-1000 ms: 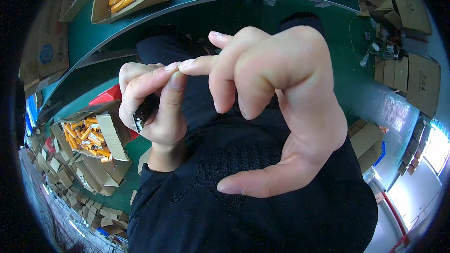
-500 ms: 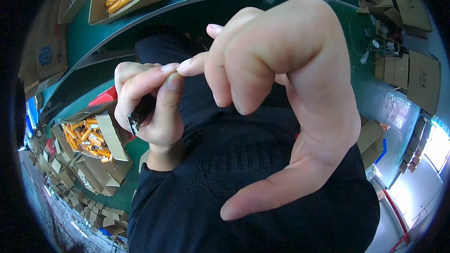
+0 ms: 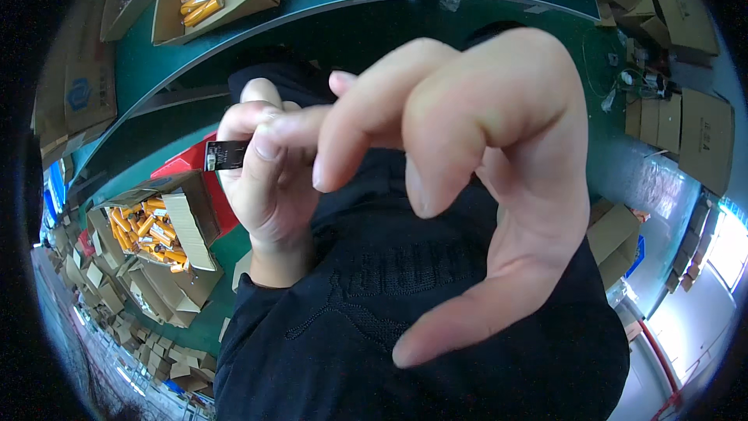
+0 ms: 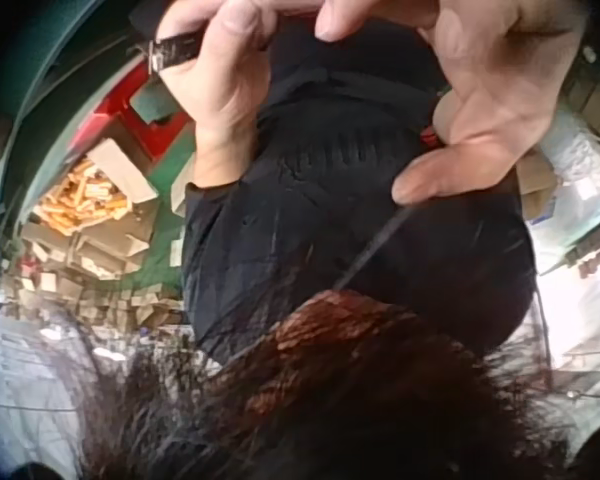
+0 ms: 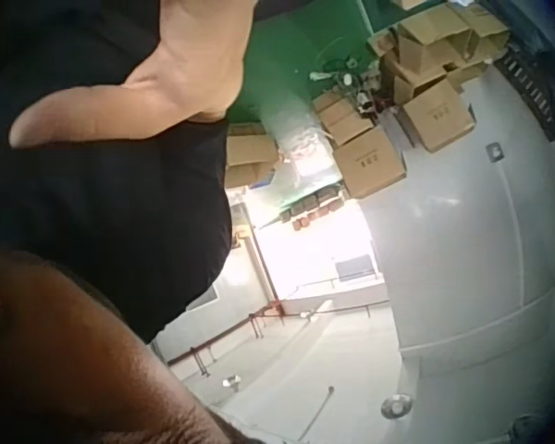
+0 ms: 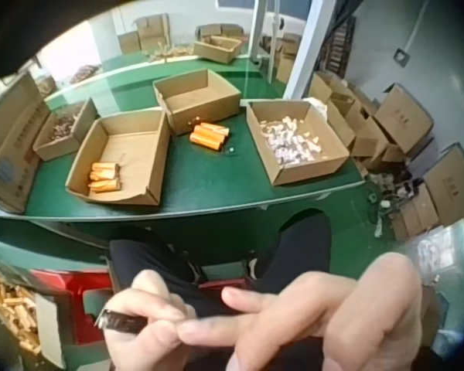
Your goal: Assemble small electronic components by connecting wires and battery-like parts at a factory workstation.
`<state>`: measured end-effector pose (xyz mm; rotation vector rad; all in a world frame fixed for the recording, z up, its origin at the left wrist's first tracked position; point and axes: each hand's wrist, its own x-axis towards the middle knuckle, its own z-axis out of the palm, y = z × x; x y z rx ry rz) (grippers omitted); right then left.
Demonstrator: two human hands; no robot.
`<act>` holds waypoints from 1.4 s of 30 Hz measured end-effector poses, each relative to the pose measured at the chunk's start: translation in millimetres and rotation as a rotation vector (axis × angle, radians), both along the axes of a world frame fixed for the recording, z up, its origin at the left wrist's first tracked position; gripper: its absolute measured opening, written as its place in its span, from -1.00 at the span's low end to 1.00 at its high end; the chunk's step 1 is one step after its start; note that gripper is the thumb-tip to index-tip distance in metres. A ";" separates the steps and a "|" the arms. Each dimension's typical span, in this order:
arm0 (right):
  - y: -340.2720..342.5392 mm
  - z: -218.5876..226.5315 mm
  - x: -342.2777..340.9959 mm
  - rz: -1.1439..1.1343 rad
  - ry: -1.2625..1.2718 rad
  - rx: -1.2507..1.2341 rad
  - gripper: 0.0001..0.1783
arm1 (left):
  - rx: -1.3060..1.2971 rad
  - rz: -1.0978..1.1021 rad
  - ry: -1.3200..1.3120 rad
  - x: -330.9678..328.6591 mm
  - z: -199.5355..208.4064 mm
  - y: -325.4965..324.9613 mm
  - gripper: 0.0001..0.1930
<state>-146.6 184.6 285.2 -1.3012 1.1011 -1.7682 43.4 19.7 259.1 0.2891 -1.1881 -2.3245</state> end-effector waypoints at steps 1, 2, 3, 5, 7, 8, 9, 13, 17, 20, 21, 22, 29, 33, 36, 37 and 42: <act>19.1 25.8 58.3 0.016 -0.009 -0.009 -0.14 | 0.051 -0.018 0.014 1.1 0.4 -0.3 -0.80; 9.0 23.4 53.3 0.002 -0.012 -0.008 -0.14 | 0.112 -0.066 0.034 -1.1 2.5 0.6 -0.80; 4.9 25.6 64.3 0.003 -0.022 -0.014 -0.14 | 0.166 -0.099 0.045 -1.4 3.2 1.2 -0.81; 4.4 23.7 64.8 0.004 -0.032 -0.020 -0.14 | 0.220 -0.132 0.057 -1.2 3.9 0.9 -0.81; 0.8 23.4 69.0 -0.010 -0.030 -0.039 -0.15 | 0.178 -0.112 0.067 -0.4 4.2 -0.4 -0.81; -0.5 23.5 71.4 -0.018 -0.029 -0.049 -0.15 | 0.157 -0.102 0.071 0.0 4.3 -0.8 -0.81; -0.6 24.0 73.3 -0.026 -0.028 -0.057 -0.16 | 0.136 -0.093 0.076 0.3 4.2 -0.9 -0.81; 2.9 28.0 78.8 -0.057 0.029 -0.046 -0.17 | 0.091 -0.082 0.072 0.1 5.4 -1.0 -0.82; 3.9 29.8 89.2 -0.100 0.042 -0.047 -0.20 | 0.039 -0.050 0.071 2.0 6.8 0.1 -0.82; 3.8 31.3 93.0 -0.132 0.036 -0.053 -0.22 | 0.001 -0.023 0.070 2.3 7.1 0.3 -0.82; 4.1 33.3 92.5 -0.129 0.063 -0.039 -0.24 | -0.032 -0.011 0.076 2.3 6.6 -0.3 -0.82; 4.2 35.6 91.8 -0.126 0.089 -0.024 -0.25 | -0.065 0.000 0.081 2.3 5.9 -1.2 -0.81; 3.4 37.2 97.4 -0.134 0.190 0.028 -0.29 | -0.335 0.137 0.130 2.6 -2.9 -5.8 -0.76; 5.0 40.1 102.6 -0.165 0.179 0.070 -0.30 | -0.577 0.231 0.162 -1.2 -3.3 -8.4 -0.72; 4.3 42.2 100.6 -0.159 0.194 0.090 -0.30 | -0.722 0.280 0.170 -1.1 -2.2 -12.0 -0.70; 3.3 43.0 98.3 -0.145 0.212 0.097 -0.31 | -0.786 0.296 0.169 -0.5 -1.7 -13.8 -0.69; 1.5 37.5 97.4 -0.137 0.214 0.081 -0.33 | -0.960 0.338 0.144 2.1 0.4 -17.8 -0.67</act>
